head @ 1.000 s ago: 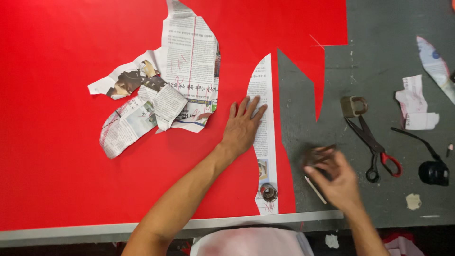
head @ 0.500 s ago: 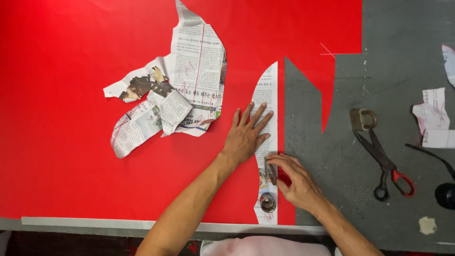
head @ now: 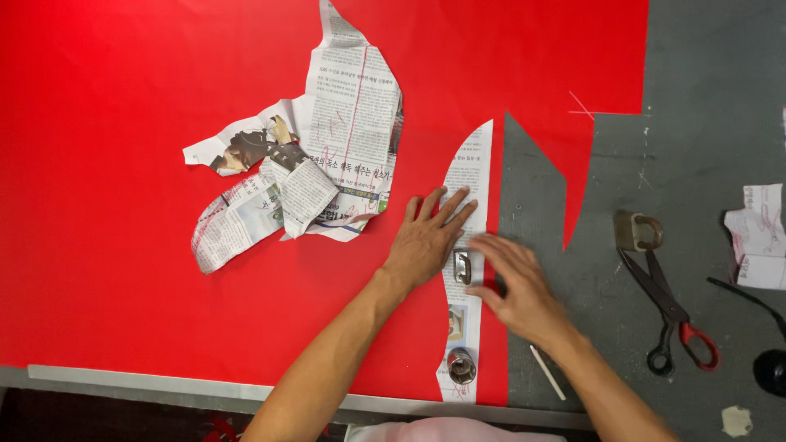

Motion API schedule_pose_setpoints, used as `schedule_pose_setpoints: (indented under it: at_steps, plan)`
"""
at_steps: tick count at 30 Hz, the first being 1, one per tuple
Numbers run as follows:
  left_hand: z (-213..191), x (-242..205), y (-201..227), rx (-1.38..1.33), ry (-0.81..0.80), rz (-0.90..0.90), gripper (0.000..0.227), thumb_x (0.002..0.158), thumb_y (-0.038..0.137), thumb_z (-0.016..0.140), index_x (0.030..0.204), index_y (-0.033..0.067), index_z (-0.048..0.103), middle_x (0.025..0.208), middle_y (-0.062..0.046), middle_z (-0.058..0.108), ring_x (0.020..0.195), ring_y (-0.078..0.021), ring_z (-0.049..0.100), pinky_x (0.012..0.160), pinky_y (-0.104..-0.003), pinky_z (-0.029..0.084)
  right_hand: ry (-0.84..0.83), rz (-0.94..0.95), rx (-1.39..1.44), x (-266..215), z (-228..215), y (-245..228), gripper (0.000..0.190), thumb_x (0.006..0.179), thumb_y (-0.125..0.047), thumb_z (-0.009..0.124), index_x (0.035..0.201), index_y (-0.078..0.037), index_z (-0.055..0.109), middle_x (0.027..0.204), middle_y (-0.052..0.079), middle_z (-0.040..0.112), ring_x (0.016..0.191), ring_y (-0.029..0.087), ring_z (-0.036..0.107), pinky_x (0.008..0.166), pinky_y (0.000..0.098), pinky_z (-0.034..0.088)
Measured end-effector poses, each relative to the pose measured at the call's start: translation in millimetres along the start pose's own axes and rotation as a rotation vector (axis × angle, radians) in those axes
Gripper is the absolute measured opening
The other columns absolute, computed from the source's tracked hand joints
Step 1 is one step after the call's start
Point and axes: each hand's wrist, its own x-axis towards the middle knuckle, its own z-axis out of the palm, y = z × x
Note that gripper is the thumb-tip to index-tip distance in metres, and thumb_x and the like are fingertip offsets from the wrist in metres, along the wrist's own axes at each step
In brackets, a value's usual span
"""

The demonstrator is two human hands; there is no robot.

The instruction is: The person uses a pair of scissors to cut a large sheet of red paper on a work table. They place a newspaper template on the paper, secure it with a padlock and other weights, and then carefully cut along the template's edge. The person also uses a ruler and a white marker to draw straight lines on the red paper before cutting.

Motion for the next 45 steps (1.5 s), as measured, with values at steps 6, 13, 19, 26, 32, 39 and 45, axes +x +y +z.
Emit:
schedule_pose_setpoints:
  at_steps: [6,13,19,26,32,39,45]
  plan:
    - [5.0,12.8,-9.7,-0.006,0.068,-0.022,0.053,0.099,0.021,0.061,0.15,0.0101,0.05,0.162,-0.008,0.037,0.141,-0.0363,0.04,0.114,-0.05,0.033,0.392,0.188,-0.386,-33.3,-89.5,37.3,0.072,0.077,-0.011,0.083,0.142,-0.004,0.054,0.146,0.021,0.053,0.139,0.038,0.047,0.114,0.0494,0.04]
    - [2.8,26.6,-14.9,0.004,0.052,-0.043,0.056,0.096,0.024,0.064,0.148,0.0085,0.051,0.159,-0.009,0.042,0.136,-0.0352,0.043,0.11,-0.048,0.035,0.176,0.498,-0.22,-50.3,-109.7,112.0,0.073,0.082,-0.014,0.085,0.149,-0.009,0.057,0.135,0.014,0.069,0.127,0.027,0.066,0.105,0.0421,0.053]
    - [-1.8,27.7,-16.6,-0.042,0.062,-0.047,0.058,0.092,0.025,0.069,0.146,0.0114,0.052,0.157,-0.006,0.044,0.135,-0.0329,0.044,0.109,-0.047,0.035,0.217,0.347,-0.128,-10.1,-107.3,116.3,0.066,0.082,-0.018,0.084,0.139,-0.005,0.053,0.13,0.015,0.07,0.121,0.027,0.068,0.104,0.0414,0.053]
    - [-5.1,26.9,-17.0,-0.151,0.112,-0.07,0.046,0.09,0.023,0.071,0.131,0.0071,0.058,0.156,-0.006,0.046,0.136,-0.0331,0.045,0.11,-0.048,0.035,0.141,0.179,0.023,81.5,-29.3,64.4,0.07,0.077,-0.026,0.09,0.133,-0.005,0.053,0.123,0.017,0.068,0.117,0.03,0.067,0.1,0.0431,0.054]
    - [-4.6,24.0,-16.1,-0.194,0.13,-0.086,0.04,0.092,0.018,0.069,0.127,0.0056,0.058,0.157,-0.007,0.045,0.138,-0.0341,0.044,0.112,-0.049,0.033,0.185,0.082,-0.015,130.9,-0.9,57.2,0.066,0.082,-0.023,0.089,0.132,-0.003,0.052,0.128,0.018,0.066,0.123,0.033,0.064,0.106,0.0442,0.051]
    - [-20.8,-26.6,10.5,-0.349,0.293,-0.07,0.037,0.096,0.007,0.064,0.133,0.0025,0.059,0.155,-0.014,0.049,0.146,-0.036,0.043,0.119,-0.049,0.035,0.193,0.106,-0.132,54.7,-34.0,51.8,0.056,0.087,-0.018,0.086,0.131,0.002,0.058,0.126,0.021,0.065,0.112,0.033,0.066,0.094,0.0418,0.054]
    - [-42.8,-160.1,76.9,-0.394,0.341,-0.382,0.022,0.092,-0.001,0.067,0.113,0.0032,0.07,0.121,-0.012,0.065,0.112,-0.0316,0.06,0.094,-0.043,0.049,-0.002,0.521,-0.089,-103.1,-28.5,31.7,0.042,0.079,-0.018,0.084,0.116,-0.005,0.069,0.102,0.009,0.071,0.083,0.021,0.071,0.073,0.0344,0.059]
